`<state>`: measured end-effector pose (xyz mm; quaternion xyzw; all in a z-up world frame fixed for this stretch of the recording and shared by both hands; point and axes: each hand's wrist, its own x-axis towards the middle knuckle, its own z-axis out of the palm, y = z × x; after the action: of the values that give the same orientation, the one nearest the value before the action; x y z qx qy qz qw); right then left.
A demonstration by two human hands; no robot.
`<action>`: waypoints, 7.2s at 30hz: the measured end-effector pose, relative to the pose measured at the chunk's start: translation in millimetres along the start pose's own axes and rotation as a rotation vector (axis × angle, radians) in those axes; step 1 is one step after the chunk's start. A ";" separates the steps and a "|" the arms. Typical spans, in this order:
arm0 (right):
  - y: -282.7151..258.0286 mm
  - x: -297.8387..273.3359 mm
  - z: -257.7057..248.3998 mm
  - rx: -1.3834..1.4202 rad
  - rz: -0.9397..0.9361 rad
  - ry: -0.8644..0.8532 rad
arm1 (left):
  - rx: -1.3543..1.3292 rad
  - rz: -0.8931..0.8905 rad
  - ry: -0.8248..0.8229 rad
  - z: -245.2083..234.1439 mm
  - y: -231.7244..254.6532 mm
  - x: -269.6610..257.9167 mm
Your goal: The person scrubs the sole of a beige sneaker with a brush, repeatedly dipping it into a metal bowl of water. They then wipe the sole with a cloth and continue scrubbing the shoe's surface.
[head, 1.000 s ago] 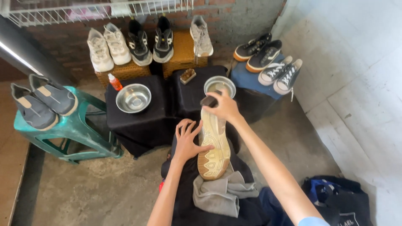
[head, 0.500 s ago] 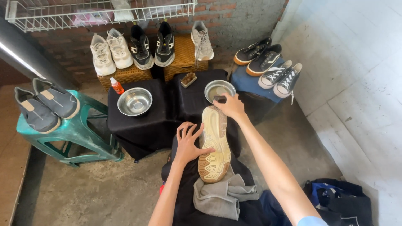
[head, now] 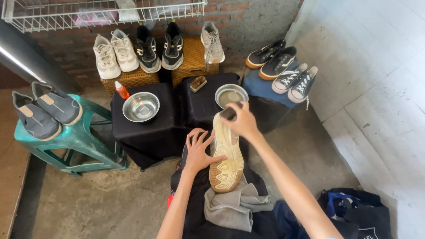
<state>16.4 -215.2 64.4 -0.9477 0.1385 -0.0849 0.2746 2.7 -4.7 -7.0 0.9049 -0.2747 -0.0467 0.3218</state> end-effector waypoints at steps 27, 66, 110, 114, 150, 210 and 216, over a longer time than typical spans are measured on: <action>19.9 -78.8 -39.7 -0.083 -0.460 -0.272 | 0.005 0.029 0.028 1.2 -3.1 -2.9; 28.3 2.0 19.6 0.007 -0.445 0.237 | 0.011 0.002 0.047 4.2 -15.3 -9.0; 45.7 -247.8 48.0 0.150 -0.846 -0.385 | -0.004 0.012 0.006 15.2 -21.6 -11.6; 40.2 -228.8 1.1 0.266 -0.482 -0.450 | -0.059 -0.055 -0.041 0.2 -13.1 -10.7; 9.7 -55.2 85.4 -0.231 -0.412 0.151 | 0.006 -0.132 -0.119 42.5 -53.3 10.4; 35.8 -98.5 56.1 -0.360 -0.326 0.164 | 0.044 0.008 -0.072 23.2 -29.5 0.6; 46.3 7.3 93.4 -0.332 -0.271 0.345 | -0.018 -0.012 -0.099 7.6 -13.9 -0.8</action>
<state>35.5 -208.6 -38.1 -0.9612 0.0671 -0.2572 0.0740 6.5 0.4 -21.5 0.9002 -0.2844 -0.0957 0.3157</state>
